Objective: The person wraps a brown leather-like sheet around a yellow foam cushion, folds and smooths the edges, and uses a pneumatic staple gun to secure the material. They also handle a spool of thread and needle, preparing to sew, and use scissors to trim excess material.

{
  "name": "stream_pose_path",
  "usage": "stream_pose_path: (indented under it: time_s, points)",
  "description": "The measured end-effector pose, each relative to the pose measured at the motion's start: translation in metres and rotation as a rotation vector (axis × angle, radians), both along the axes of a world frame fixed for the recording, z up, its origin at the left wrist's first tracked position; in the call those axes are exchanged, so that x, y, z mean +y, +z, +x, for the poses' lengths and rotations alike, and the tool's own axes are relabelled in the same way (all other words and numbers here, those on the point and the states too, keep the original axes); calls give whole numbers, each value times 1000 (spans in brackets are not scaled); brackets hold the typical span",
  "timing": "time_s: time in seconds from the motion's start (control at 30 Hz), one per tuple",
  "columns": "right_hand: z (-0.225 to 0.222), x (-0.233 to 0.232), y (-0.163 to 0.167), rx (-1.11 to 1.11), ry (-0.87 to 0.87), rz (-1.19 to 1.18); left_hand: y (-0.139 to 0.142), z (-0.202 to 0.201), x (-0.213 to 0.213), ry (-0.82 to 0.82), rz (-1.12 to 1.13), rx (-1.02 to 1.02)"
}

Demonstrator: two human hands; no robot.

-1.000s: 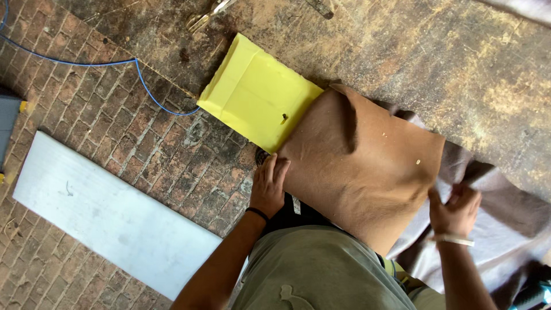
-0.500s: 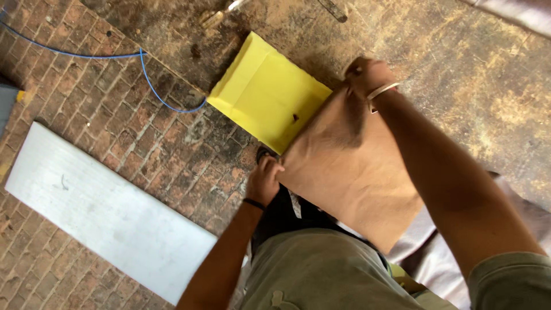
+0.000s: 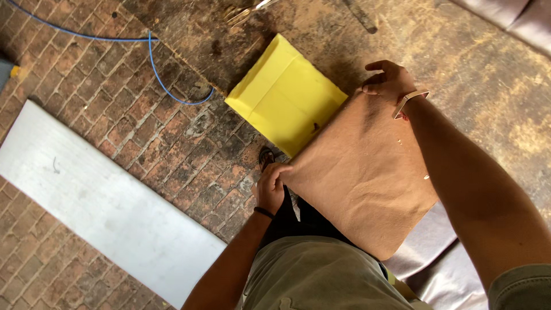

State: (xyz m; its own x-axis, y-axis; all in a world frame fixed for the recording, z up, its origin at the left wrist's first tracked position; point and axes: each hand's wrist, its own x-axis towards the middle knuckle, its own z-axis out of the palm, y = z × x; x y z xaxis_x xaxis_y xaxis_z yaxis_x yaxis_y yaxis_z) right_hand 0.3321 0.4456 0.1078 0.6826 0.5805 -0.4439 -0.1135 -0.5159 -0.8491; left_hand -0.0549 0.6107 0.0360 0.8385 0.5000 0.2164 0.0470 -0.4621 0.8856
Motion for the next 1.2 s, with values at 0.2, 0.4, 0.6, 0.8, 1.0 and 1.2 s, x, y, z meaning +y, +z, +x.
stream_pose_path:
  time_s: [0.2,0.4,0.6,0.8,1.0,1.2]
  points:
    - [2,29,-16,-26,36,3,-18,0,13,68,-319,86]
    - [6,32,-18,-34,52,-61,-4,-1,41,-139,31,116]
    - [3,29,-21,-71,11,-28,2,-7,57,-177,41,113]
    - [-4,47,-26,-157,-27,-146,1,-10,63,-215,66,156]
    - [-7,43,-20,-84,-82,-149,-6,-16,64,-223,130,138]
    - [-12,54,-25,-180,-44,-163,-20,-11,61,-88,-124,165]
